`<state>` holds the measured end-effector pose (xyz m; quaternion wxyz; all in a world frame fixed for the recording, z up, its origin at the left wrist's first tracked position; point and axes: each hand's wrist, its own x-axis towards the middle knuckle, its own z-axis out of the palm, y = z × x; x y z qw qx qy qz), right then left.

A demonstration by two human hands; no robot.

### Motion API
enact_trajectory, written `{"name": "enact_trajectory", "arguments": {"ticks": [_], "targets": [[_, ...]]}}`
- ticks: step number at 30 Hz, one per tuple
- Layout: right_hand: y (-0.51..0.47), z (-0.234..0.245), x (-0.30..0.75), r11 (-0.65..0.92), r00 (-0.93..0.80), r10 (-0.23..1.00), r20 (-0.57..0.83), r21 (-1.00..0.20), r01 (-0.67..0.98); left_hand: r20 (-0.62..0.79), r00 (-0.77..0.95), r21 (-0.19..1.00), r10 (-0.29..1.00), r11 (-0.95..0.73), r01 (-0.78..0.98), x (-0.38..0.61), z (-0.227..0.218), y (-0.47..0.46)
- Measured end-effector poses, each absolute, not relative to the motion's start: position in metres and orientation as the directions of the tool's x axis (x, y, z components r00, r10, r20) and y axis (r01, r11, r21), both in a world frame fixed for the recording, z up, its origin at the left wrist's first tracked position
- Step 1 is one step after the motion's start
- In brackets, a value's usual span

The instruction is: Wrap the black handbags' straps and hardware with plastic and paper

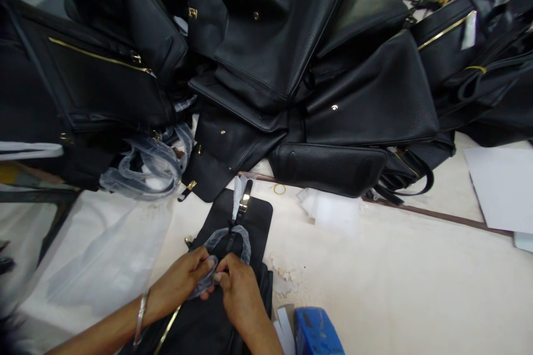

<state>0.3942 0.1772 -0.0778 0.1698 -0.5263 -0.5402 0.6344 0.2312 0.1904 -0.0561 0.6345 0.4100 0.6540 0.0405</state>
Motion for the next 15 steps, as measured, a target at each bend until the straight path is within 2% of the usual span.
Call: {"name": "enact_trajectory", "arguments": {"ticks": [6, 11, 15], "targets": [[0.181, -0.074, 0.394, -0.351, -0.405, 0.778, -0.48, -0.867, 0.353, -0.785, 0.175, 0.595, 0.594, 0.645, 0.48, 0.229, -0.057, 0.189], [0.184, -0.071, 0.392, -0.329, -0.387, 0.767, -0.511, -0.832, 0.447, -0.794, 0.221, 0.6, 0.567, 0.671, 0.436, 0.223, -0.057, 0.187], [0.179, -0.066, 0.392, -0.346, -0.36, 0.788, -0.5, -0.843, 0.413, -0.792, 0.242, 0.59, 0.561, 0.599, 0.541, 0.217, -0.057, 0.19]]}}
